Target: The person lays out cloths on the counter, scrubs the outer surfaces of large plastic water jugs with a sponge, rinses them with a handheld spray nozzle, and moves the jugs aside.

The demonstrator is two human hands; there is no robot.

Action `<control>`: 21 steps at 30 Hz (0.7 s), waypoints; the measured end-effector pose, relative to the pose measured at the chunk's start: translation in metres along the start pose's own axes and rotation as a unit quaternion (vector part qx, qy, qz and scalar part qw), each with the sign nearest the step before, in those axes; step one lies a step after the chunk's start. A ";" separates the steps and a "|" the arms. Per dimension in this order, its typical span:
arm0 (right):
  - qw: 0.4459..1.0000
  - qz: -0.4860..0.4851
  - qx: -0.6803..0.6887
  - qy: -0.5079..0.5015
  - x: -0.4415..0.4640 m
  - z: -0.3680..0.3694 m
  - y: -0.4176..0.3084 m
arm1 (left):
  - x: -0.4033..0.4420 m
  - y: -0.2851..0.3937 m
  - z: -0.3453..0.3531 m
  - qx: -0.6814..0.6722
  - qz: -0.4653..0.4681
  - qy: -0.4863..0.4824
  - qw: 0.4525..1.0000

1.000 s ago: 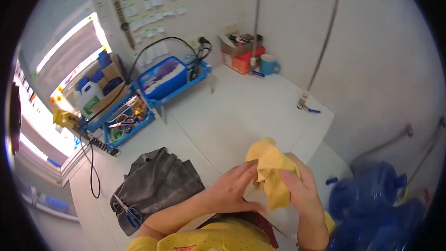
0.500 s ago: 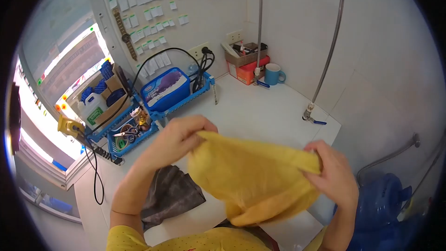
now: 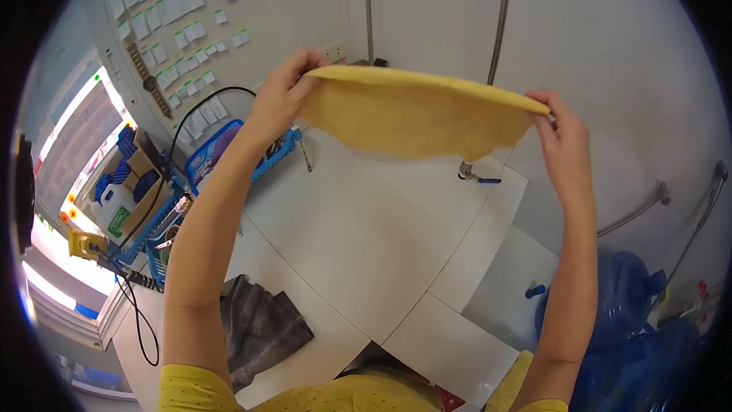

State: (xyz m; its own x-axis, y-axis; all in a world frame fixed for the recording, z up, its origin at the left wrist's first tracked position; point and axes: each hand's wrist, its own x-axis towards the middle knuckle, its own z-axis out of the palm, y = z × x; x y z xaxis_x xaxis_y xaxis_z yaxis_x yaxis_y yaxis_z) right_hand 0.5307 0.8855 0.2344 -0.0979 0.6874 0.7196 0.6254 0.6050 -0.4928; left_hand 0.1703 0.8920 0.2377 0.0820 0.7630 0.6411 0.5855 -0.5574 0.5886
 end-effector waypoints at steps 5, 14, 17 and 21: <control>0.982 -0.038 -0.033 -0.181 -0.080 0.018 0.008 | -0.059 -0.076 -0.002 -0.007 -0.065 -0.159 0.985; 0.933 -0.078 -0.076 -0.344 -0.278 0.136 0.014 | -0.247 -0.175 0.034 0.036 -0.087 -0.263 0.960; 0.953 -0.055 -0.058 -0.292 -0.287 0.138 -0.003 | -0.254 -0.167 0.026 0.026 -0.111 -0.243 0.963; 0.956 -0.066 -0.038 -0.283 -0.296 0.132 -0.019 | -0.263 -0.166 0.006 0.021 -0.129 -0.270 0.954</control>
State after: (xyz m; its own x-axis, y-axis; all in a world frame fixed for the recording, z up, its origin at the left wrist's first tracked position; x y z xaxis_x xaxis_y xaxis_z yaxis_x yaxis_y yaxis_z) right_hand 0.4452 0.7234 -0.0337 -0.5691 0.7276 0.3832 0.6311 0.6852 -0.3636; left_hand 0.0566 0.7860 -0.0314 0.3278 0.9365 0.1246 0.6726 -0.3240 0.6653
